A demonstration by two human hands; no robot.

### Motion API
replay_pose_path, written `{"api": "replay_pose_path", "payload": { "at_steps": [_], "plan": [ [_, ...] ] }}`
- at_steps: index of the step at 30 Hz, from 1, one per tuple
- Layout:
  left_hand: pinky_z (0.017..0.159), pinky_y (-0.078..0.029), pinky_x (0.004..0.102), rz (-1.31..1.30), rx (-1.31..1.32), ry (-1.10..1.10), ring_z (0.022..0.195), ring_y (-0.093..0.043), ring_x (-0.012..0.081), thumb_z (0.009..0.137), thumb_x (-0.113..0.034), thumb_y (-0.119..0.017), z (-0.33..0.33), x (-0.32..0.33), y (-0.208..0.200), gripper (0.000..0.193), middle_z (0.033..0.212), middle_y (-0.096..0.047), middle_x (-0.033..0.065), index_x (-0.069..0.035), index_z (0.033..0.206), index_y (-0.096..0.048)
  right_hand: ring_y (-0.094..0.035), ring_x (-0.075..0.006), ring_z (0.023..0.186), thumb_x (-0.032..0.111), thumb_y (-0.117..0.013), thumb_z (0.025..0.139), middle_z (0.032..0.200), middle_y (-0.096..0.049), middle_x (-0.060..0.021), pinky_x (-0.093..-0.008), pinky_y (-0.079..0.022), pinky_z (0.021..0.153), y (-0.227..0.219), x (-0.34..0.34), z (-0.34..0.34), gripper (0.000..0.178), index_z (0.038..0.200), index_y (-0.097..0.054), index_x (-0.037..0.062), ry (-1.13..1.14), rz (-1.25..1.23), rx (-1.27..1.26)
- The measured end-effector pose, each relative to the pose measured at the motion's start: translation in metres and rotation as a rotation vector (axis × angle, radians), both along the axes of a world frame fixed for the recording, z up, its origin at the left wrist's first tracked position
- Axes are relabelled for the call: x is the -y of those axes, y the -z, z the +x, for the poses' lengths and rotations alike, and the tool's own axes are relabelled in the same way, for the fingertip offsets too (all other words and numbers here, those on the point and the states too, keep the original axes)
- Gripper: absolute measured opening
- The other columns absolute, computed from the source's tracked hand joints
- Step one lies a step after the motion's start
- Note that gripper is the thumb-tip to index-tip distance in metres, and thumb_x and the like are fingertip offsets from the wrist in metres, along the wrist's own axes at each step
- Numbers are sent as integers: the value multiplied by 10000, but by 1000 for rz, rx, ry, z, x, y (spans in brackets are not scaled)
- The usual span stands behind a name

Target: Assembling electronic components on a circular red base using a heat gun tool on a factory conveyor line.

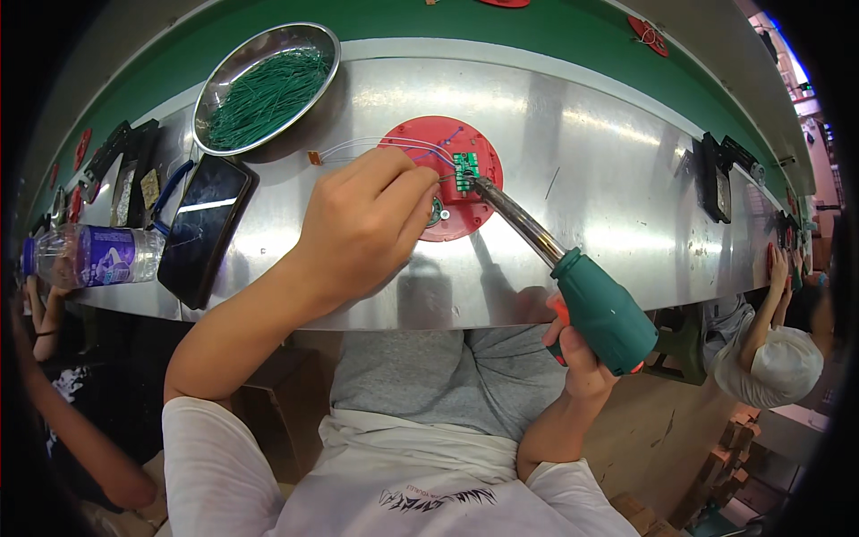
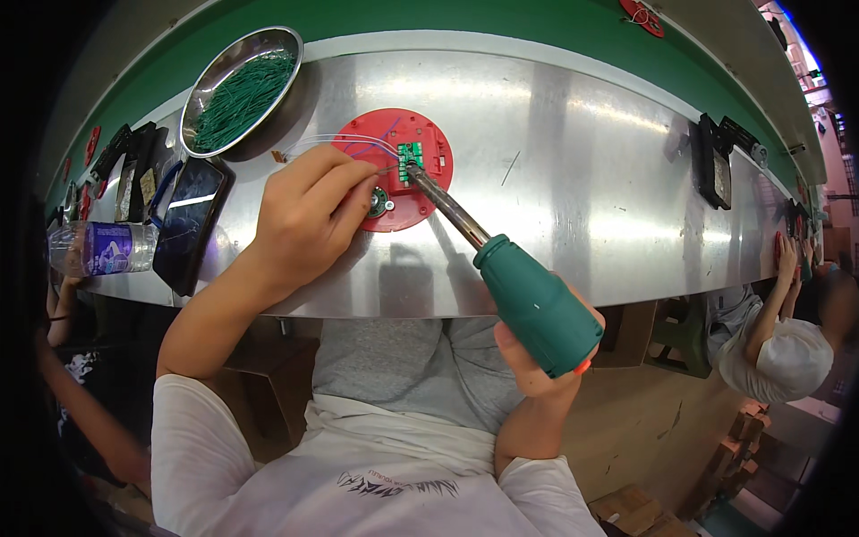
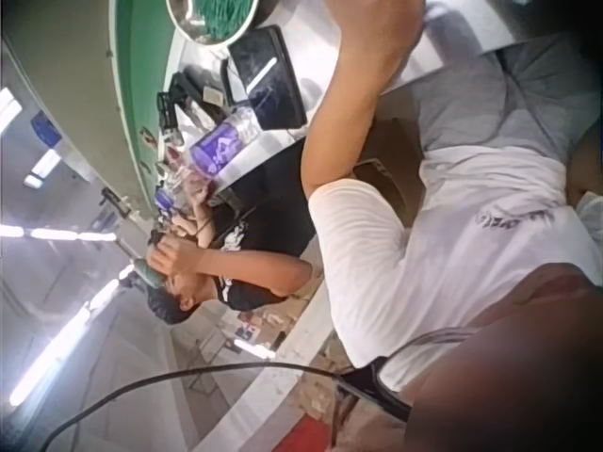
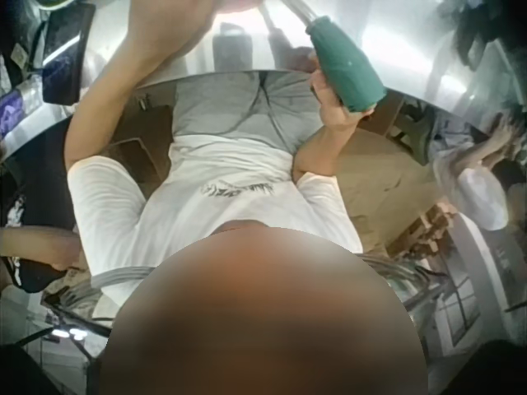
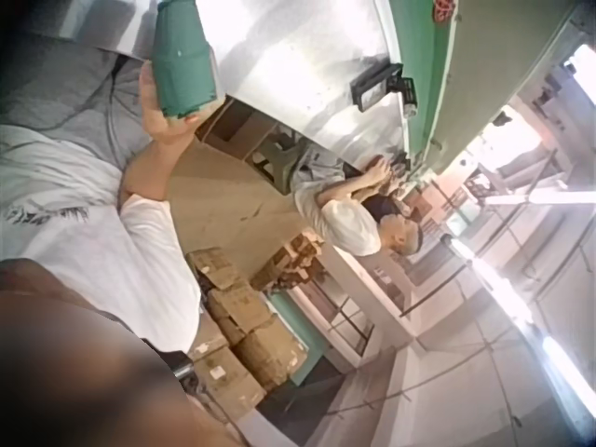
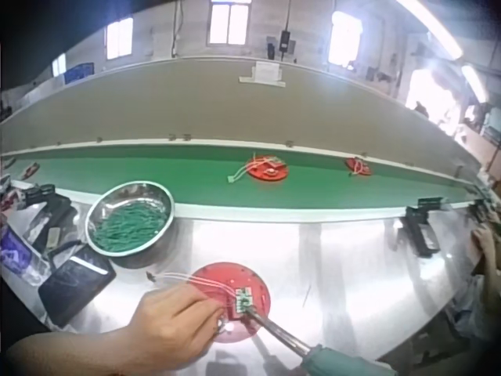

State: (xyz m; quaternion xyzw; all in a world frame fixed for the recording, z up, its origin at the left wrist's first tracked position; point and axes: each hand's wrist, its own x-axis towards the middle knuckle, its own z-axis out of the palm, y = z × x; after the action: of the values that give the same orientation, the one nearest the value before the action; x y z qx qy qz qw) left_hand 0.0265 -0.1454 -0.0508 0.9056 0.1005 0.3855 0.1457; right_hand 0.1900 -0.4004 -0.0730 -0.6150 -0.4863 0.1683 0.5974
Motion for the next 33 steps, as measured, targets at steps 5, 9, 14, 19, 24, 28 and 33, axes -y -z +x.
{"api": "replay_pose_path", "payload": {
  "at_steps": [5, 9, 14, 19, 24, 28, 33],
  "plan": [
    [598, -511, 376, 24, -12, 7, 693, -628, 264, 786, -20, -693, 2, 0, 7, 110, 801, -612, 95, -1, 892, -670, -602, -189, 563, 129, -694, 884, 1016, -667, -241, -283, -485, 531, -3, -5, -5, 399, 1196, -604, -103, -1, 20, -71],
    [597, -511, 375, 32, -15, 13, 692, -629, 270, 782, -20, -696, 2, -1, 9, 115, 797, -613, 97, 1, 891, -668, -599, -191, 561, 137, -699, 884, 1015, -665, -238, -285, -485, 525, -10, -10, -13, 399, 1193, -608, -98, 28, 27, -166],
    [605, -522, 371, 2, -47, 16, 694, -646, 277, 793, 20, -724, 3, -1, 5, 148, 820, -649, 126, 24, 939, -701, -635, -149, 699, -35, -703, 818, 958, -698, -134, -290, -529, 631, -14, -9, -15, 324, 1136, -656, -77, 39, 36, -410],
    [614, -525, 373, -11, -49, 18, 700, -647, 280, 794, 18, -722, 4, -2, 5, 146, 831, -655, 128, 23, 938, -701, -611, -184, 618, 25, -662, 842, 936, -670, -182, -290, -503, 557, -20, -12, -16, 371, 1191, -614, -90, 74, 5, -355],
    [613, -524, 373, -6, -53, 15, 700, -648, 280, 802, 15, -720, 4, -1, 6, 134, 838, -659, 126, 23, 935, -701, -587, -216, 526, 152, -642, 885, 942, -653, -254, -283, -476, 466, -20, -19, -13, 486, 1272, -533, -121, 109, 62, -293],
    [614, -524, 372, -1, -52, 15, 698, -648, 278, 805, 12, -722, 3, 3, 5, 136, 836, -658, 126, 21, 940, -703, -576, -213, 490, 222, -617, 920, 958, -647, -285, -285, -471, 439, -15, -15, -2, 547, 1313, -487, -136, 125, 162, -233],
    [605, -521, 367, -14, -53, 12, 692, -649, 273, 807, 7, -725, 2, 1, 10, 141, 834, -656, 123, 16, 946, -706, -583, -227, 471, 220, -610, 925, 950, -642, -298, -286, -467, 412, -5, -21, 6, 558, 1332, -458, -131, 133, 183, -342]
  ]
}}
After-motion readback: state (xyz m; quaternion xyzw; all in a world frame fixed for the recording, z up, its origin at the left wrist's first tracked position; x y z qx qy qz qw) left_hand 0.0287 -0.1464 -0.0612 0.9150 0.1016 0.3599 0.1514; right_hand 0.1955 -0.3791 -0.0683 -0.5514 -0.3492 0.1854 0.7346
